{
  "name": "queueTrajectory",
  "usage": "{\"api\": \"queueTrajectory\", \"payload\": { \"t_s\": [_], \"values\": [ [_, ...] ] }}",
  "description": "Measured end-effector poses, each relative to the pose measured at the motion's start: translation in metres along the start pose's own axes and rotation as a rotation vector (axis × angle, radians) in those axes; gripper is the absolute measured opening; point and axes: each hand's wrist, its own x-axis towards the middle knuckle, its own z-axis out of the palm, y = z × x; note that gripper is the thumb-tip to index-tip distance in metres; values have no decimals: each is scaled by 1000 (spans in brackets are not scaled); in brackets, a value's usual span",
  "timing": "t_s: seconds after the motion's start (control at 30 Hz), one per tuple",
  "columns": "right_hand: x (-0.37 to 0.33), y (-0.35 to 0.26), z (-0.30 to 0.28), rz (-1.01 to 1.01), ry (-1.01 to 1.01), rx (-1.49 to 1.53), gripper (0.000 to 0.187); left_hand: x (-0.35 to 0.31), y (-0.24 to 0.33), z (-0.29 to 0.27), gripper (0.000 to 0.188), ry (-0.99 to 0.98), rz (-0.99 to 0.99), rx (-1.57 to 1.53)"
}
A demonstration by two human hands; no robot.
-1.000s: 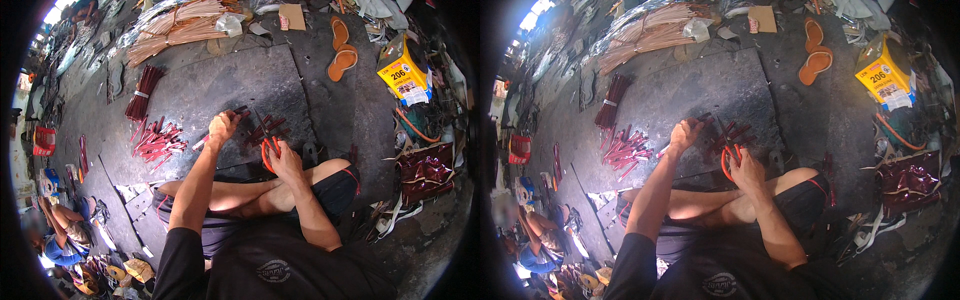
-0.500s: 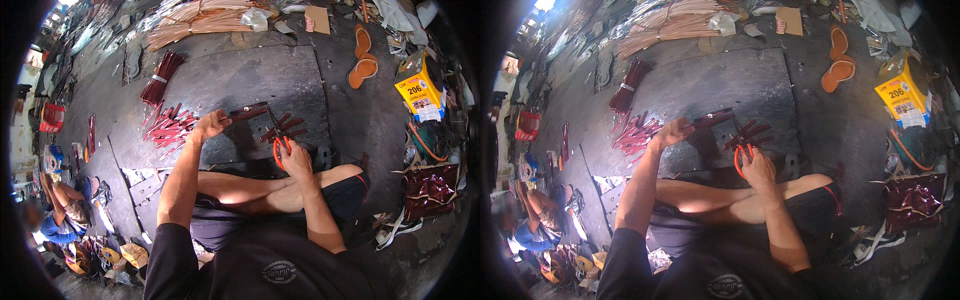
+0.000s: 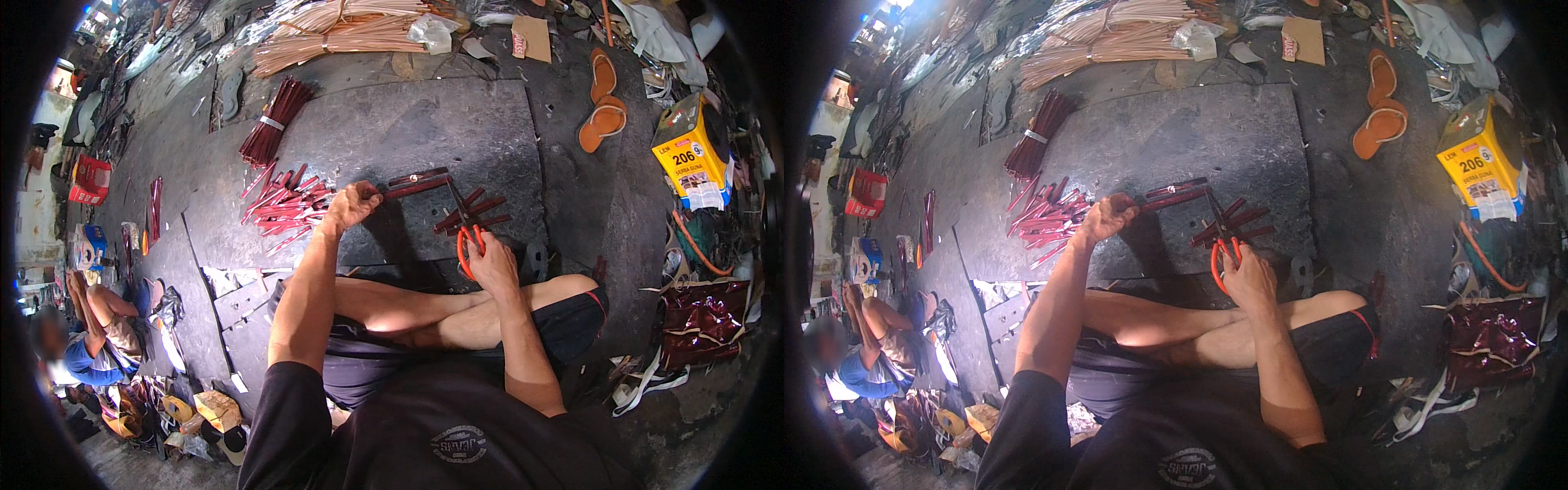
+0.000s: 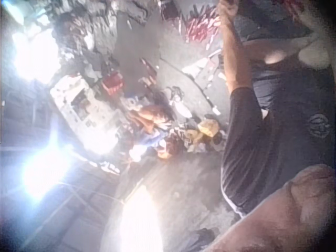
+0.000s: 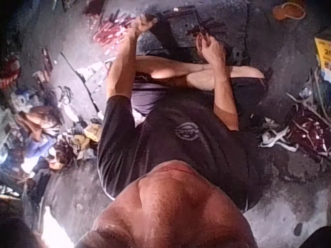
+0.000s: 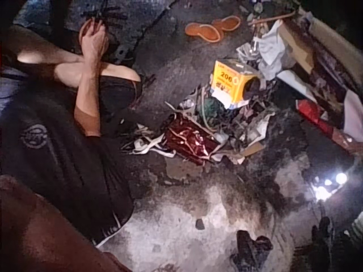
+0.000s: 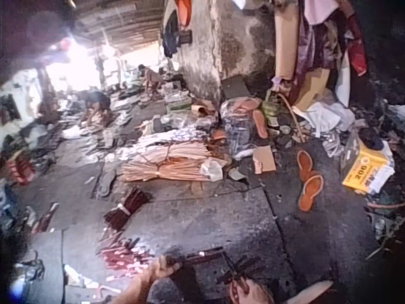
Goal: The person sits on the floor and uses red-handled shears to cut long red insulated cables into short segments. The cut pieces are gathered and aligned into a neat bundle.
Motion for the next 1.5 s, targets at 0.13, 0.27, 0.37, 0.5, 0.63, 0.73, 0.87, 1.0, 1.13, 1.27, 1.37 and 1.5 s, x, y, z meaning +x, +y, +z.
{"api": "queueTrajectory", "payload": {
  "t_s": [0.13,0.27,0.37,0.5,0.63,0.73,0.87,1.0,1.13,1.27,1.37,1.5],
  "values": [
    [1,5,-1,18,-7,6,37,2,10,2,26,5,-17,-45],
    [0,-7,2,-7,-14,-43,38,10,-52,23,26,99,21,-134],
    [-5,7,12,-96,-19,64,49,4,-7,11,26,69,16,-124],
    [-20,5,16,-22,-578,645,70,-19,32,-14,22,-4,23,-333],
    [-24,-19,26,51,-763,612,90,-32,58,-22,20,-99,65,-432],
    [-15,-23,34,-66,-703,496,91,-47,82,-17,21,-147,63,-450],
    [-12,-24,48,-179,-533,364,89,-57,86,-11,23,-189,63,-453],
    [-17,-31,45,-196,-433,304,91,-58,86,-9,26,-235,60,-440],
    [-15,-18,62,-165,-374,391,84,-56,67,2,29,-284,91,-488],
    [-19,-16,63,37,-484,438,82,-49,51,3,33,-358,29,-339],
    [-31,-25,34,148,-502,599,78,-50,49,-5,31,-255,6,-454],
    [-36,-8,-20,-106,-392,1081,66,-48,64,6,47,22,57,-242]
  ]
}}
